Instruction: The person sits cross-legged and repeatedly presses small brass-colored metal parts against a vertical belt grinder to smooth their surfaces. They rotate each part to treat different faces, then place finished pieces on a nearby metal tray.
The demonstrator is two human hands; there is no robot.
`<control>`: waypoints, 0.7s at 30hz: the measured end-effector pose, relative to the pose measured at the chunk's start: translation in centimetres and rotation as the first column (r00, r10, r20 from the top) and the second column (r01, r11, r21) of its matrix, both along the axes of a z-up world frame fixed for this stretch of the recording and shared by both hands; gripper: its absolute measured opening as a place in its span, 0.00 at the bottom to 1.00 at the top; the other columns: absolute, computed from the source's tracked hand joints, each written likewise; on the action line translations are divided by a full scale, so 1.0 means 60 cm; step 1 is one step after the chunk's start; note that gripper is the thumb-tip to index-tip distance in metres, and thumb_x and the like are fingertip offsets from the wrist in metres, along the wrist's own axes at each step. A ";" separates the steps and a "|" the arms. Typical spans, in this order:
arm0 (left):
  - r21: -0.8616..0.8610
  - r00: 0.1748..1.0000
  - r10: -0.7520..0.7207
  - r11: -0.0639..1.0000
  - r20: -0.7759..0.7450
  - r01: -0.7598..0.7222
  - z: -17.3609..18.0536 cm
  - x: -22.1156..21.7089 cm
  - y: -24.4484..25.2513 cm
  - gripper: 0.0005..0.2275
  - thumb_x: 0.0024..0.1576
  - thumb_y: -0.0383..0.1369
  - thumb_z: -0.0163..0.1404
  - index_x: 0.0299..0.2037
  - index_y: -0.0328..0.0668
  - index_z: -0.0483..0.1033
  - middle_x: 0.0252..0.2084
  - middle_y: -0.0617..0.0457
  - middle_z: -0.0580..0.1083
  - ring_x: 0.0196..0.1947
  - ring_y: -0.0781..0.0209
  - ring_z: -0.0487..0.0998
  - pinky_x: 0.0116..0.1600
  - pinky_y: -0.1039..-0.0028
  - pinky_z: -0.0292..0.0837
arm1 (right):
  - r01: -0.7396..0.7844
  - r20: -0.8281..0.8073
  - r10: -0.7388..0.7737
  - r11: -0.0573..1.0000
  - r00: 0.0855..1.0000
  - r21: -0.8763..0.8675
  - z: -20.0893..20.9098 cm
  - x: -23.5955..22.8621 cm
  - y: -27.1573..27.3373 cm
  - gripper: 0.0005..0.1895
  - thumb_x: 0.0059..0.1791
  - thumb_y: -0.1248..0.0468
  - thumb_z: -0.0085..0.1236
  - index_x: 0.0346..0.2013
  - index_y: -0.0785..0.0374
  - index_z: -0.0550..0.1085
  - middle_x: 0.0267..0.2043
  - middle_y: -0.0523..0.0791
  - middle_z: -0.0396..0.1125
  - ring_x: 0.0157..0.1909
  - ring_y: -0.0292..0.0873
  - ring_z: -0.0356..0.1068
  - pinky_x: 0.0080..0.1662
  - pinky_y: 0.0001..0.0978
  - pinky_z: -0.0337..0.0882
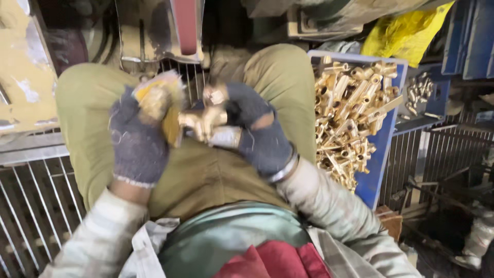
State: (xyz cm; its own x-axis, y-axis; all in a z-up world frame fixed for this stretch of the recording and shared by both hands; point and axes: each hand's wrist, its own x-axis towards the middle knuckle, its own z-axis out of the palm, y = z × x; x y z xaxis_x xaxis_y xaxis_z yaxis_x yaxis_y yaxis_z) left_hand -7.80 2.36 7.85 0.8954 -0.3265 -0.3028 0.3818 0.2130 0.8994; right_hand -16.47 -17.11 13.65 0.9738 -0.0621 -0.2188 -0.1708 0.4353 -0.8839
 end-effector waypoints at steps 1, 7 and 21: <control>-0.186 0.981 -0.056 0.982 -0.183 0.021 0.017 -0.006 -0.001 0.15 0.64 0.31 0.49 0.57 0.30 0.72 0.53 0.47 0.76 0.52 0.59 0.78 0.57 0.70 0.75 | 0.042 0.025 -0.043 0.998 0.999 0.045 0.015 -0.005 0.008 0.27 0.49 0.68 0.69 0.59 0.62 0.66 0.58 0.47 0.68 0.63 0.43 0.70 0.65 0.39 0.72; 0.257 0.837 -0.194 0.964 0.511 0.066 0.050 -0.063 0.011 0.27 0.60 0.32 0.57 0.67 0.31 0.61 0.58 0.48 0.71 0.57 0.54 0.74 0.61 0.67 0.73 | 0.098 0.142 -0.043 0.907 0.989 -0.410 0.024 -0.010 0.025 0.23 0.50 0.67 0.70 0.56 0.63 0.70 0.51 0.45 0.68 0.53 0.38 0.69 0.57 0.31 0.71; 0.275 0.769 -0.179 0.961 0.614 0.004 0.027 0.039 -0.014 0.11 0.70 0.27 0.52 0.59 0.32 0.70 0.55 0.49 0.76 0.55 0.62 0.78 0.61 0.73 0.75 | 0.227 0.281 0.169 0.283 0.945 -0.932 -0.028 0.100 -0.050 0.17 0.52 0.58 0.68 0.50 0.62 0.74 0.44 0.49 0.73 0.45 0.52 0.74 0.47 0.41 0.74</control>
State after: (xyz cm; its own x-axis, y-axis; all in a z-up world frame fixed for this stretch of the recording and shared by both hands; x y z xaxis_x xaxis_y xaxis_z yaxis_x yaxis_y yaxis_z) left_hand -5.47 1.53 9.49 0.8808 -0.4105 0.2358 -0.2806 -0.0517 0.9584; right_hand -10.46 -20.11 11.98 0.9577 -0.0596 0.2816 0.1467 -0.7405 -0.6559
